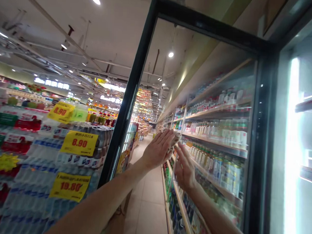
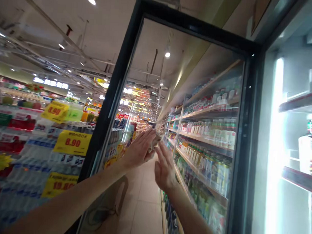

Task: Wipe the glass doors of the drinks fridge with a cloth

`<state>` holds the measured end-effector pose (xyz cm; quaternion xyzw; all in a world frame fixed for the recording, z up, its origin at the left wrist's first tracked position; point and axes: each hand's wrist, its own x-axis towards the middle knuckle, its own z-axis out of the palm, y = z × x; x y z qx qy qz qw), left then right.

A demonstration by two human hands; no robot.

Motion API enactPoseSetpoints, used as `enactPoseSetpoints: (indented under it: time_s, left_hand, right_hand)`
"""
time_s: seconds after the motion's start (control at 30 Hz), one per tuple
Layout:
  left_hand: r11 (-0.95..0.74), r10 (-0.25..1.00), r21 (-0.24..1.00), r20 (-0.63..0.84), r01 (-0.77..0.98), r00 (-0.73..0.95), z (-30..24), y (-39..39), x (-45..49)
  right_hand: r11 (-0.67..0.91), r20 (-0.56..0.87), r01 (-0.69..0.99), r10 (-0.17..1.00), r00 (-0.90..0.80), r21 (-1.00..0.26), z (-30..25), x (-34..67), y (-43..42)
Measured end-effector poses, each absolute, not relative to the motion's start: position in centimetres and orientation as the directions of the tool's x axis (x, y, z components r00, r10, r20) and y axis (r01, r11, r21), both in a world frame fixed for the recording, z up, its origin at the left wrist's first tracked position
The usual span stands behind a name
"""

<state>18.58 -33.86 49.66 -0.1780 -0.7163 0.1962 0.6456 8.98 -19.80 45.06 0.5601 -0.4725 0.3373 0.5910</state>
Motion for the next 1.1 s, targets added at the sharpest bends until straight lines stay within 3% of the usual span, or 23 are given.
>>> enactPoseSetpoints:
  time_s: [0.07,0.13,0.23,0.33,0.47,0.53,0.57,0.63,0.7,0.77,0.83,0.9,0.97,1.03,1.1]
  left_hand:
    - [0.846,0.533,-0.52,0.832,0.117,-0.157,49.6,-34.6,19.9]
    - [0.837,0.546,-0.522,0.813,0.162,-0.203,49.3,-35.9,21.6]
    - [0.9,0.433,-0.435,0.89,0.017,-0.143,48.4,-37.5,23.6]
    - [0.95,0.294,-0.292,0.956,-0.109,0.003,47.7,-38.2,24.1]
    - [0.937,0.285,-0.28,0.958,-0.206,-0.006,47.1,-37.8,23.4]
    - [0.922,0.277,-0.279,0.96,-0.27,-0.044,46.2,-37.2,23.0]
    - [0.916,0.27,-0.276,0.961,-0.291,-0.06,45.7,-36.9,22.8]
    - [0.911,0.256,-0.27,0.963,-0.31,-0.087,44.6,-36.1,22.4]
    - [0.911,0.244,-0.262,0.965,-0.318,-0.093,43.8,-35.6,22.1]
    - [0.91,0.241,-0.254,0.967,-0.327,-0.08,43.5,-35.4,21.8]
    - [0.912,0.235,-0.244,0.97,-0.331,-0.066,43.2,-35.5,21.6]
    - [0.913,0.234,-0.242,0.97,-0.329,-0.062,42.5,-35.6,21.6]
    - [0.913,0.241,-0.252,0.968,-0.321,-0.074,41.2,-35.6,21.7]
    - [0.914,0.256,-0.276,0.961,-0.299,-0.105,39.4,-35.4,21.9]
    - [0.915,0.269,-0.295,0.954,-0.274,-0.13,37.7,-35.0,22.2]
  right_hand:
    - [0.086,0.938,-0.943,-0.16,0.306,0.322,45.1,10.7,-21.7]
    - [0.128,0.94,-0.941,-0.184,0.287,0.312,45.1,11.7,-23.0]
    - [0.264,0.942,-0.915,-0.222,0.25,0.305,45.1,13.1,-24.3]
    - [0.405,0.964,-0.877,-0.172,0.203,0.257,45.8,14.1,-25.3]
    - [0.52,0.979,-0.83,-0.113,0.168,0.202,46.9,10.9,-21.7]
    - [0.593,0.995,-0.802,0.006,0.097,0.075,46.7,7.0,-16.9]
    - [0.623,0.994,-0.781,0.11,0.023,-0.051,46.4,4.8,-14.3]
    - [0.604,0.935,-0.741,0.345,-0.087,-0.292,45.6,1.1,-10.0]
    - [0.558,0.886,-0.729,0.442,-0.142,-0.395,44.5,-0.3,-8.6]
    - [0.56,0.919,-0.761,0.375,-0.122,-0.329,43.4,1.2,-10.8]
    - [0.587,0.986,-0.8,0.167,-0.026,-0.121,42.1,4.6,-15.0]
    - [0.57,0.99,-0.81,-0.118,0.083,0.136,41.1,7.8,-18.7]
    - [0.55,0.955,-0.792,-0.262,0.137,0.265,40.4,9.1,-19.9]
    - [0.606,0.969,-0.764,-0.226,0.104,0.223,39.9,7.6,-17.7]
    - [0.691,0.999,-0.722,-0.041,0.003,0.03,39.2,4.5,-13.7]
